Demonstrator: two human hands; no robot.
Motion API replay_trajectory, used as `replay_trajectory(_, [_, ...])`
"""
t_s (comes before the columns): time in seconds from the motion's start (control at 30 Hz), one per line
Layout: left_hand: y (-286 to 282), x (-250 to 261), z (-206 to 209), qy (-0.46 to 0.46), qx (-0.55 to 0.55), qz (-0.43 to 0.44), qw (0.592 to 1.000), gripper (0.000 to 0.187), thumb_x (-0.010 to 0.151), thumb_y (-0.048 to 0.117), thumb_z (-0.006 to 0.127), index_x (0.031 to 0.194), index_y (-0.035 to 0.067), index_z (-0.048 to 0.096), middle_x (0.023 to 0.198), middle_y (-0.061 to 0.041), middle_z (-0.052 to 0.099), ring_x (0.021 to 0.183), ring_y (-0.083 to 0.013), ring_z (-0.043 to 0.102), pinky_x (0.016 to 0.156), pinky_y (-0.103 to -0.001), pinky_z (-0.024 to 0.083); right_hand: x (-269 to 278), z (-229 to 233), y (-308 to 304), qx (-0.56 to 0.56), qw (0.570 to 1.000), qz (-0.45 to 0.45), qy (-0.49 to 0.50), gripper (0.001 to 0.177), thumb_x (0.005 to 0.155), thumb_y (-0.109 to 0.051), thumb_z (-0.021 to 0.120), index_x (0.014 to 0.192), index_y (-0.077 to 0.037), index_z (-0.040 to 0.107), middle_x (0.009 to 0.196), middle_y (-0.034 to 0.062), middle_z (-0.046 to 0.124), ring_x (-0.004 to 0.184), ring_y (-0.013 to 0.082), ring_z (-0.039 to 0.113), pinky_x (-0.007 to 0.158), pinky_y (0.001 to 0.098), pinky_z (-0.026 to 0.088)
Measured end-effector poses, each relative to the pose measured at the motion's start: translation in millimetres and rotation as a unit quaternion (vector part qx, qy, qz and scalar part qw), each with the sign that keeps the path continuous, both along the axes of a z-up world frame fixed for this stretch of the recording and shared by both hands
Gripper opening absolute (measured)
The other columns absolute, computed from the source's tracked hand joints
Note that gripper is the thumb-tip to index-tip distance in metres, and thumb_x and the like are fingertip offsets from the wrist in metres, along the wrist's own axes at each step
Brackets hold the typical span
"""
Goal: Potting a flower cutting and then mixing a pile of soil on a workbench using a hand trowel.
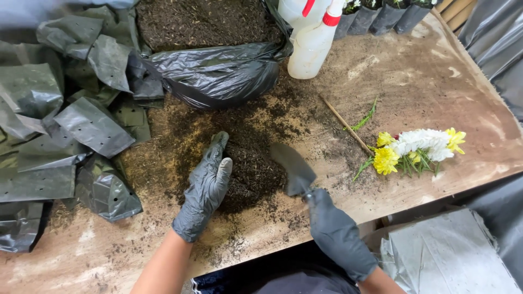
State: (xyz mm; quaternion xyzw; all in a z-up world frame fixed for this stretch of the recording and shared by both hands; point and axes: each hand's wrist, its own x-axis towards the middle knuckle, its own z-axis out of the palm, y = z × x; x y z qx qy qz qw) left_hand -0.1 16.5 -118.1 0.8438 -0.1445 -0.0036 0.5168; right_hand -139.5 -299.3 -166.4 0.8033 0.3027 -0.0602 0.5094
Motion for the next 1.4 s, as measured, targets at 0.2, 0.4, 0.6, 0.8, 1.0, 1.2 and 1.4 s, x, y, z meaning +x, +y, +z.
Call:
replay_trajectory(0.2, [5, -1, 5, -0.001, -0.028, 0.000, 1.000, 0.076, 0.102, 0.060, 0.029, 0.161, 0.013, 0.029, 0.170, -0.012, 0.027, 0.158, -0.0318, 0.022, 0.128, -0.044, 0.016, 43, 87, 51, 0.714, 0.558, -0.414, 0.086, 0.016, 0.107, -0.034, 0.043, 0.107, -0.020, 0.051, 0.064, 0.0005, 0.048, 0.049, 0.0161, 0.045, 0.049, 0.0395, 0.035])
replay_trajectory(0.4, [4, 3, 6, -0.041, -0.025, 0.034, 0.998, 0.071, 0.103, 0.058, 0.031, 0.160, 0.016, 0.034, 0.170, -0.011, 0.028, 0.159, -0.0317, 0.022, 0.129, -0.045, 0.016, 74, 119, 47, 0.815, 0.323, -0.468, 0.116, 0.059, 0.104, -0.048, 0.028, 0.122, -0.011, 0.071, 0.056, 0.0005, 0.052, 0.041, 0.0084, 0.042, 0.033, 0.0235, 0.034])
replay_trajectory(0.6, [-9, 1, 50, 0.128, 0.073, 0.065, 0.987, 0.089, 0.094, 0.076, 0.033, 0.164, 0.021, 0.030, 0.169, -0.017, 0.025, 0.155, -0.0444, 0.017, 0.127, -0.059, 0.014, 175, 68, -31, 0.582, 0.688, -0.425, -0.077, 0.031, 0.113, -0.049, 0.029, 0.117, -0.022, 0.045, 0.088, 0.0140, 0.071, 0.086, 0.0429, 0.075, 0.076, 0.0575, 0.059])
replay_trajectory(0.8, [-13, 0, 69, 0.171, 0.094, 0.076, 0.978, 0.092, 0.093, 0.077, 0.035, 0.165, 0.021, 0.026, 0.169, -0.016, 0.024, 0.156, -0.0417, 0.017, 0.127, -0.055, 0.015, 186, 74, -9, 0.551, 0.736, -0.392, -0.020, 0.033, 0.110, -0.042, 0.031, 0.121, -0.015, 0.046, 0.093, 0.0177, 0.073, 0.093, 0.0431, 0.075, 0.080, 0.0590, 0.060])
replay_trajectory(1.0, [-9, -4, 73, 0.129, 0.033, 0.096, 0.986, 0.084, 0.101, 0.057, 0.052, 0.158, -0.003, 0.038, 0.163, -0.030, 0.032, 0.152, -0.0479, 0.017, 0.130, -0.039, 0.016, 125, 85, 39, 0.552, 0.766, -0.327, 0.049, 0.027, 0.104, -0.038, 0.039, 0.119, -0.018, 0.049, 0.091, 0.0169, 0.074, 0.088, 0.0382, 0.076, 0.076, 0.0525, 0.062])
replay_trajectory(1.2, [-1, 3, 52, 0.137, 0.037, 0.126, 0.982, 0.086, 0.094, 0.073, 0.032, 0.165, 0.025, 0.026, 0.171, -0.007, 0.026, 0.156, -0.0314, 0.022, 0.127, -0.048, 0.021, 126, 146, 57, 0.698, 0.685, -0.195, 0.079, 0.031, 0.108, -0.031, 0.035, 0.095, -0.015, 0.057, 0.066, 0.0064, 0.060, 0.063, 0.0330, 0.072, 0.068, 0.0432, 0.064])
replay_trajectory(1.4, [1, 4, 51, 0.108, 0.019, 0.149, 0.983, 0.085, 0.095, 0.072, 0.035, 0.163, 0.020, 0.032, 0.168, -0.012, 0.030, 0.155, -0.0325, 0.024, 0.126, -0.047, 0.021, 211, 104, 21, 0.504, 0.851, 0.099, -0.113, 0.016, 0.106, -0.026, 0.044, 0.105, -0.022, 0.059, 0.076, -0.0023, 0.047, 0.065, 0.0184, 0.055, 0.063, 0.0314, 0.048])
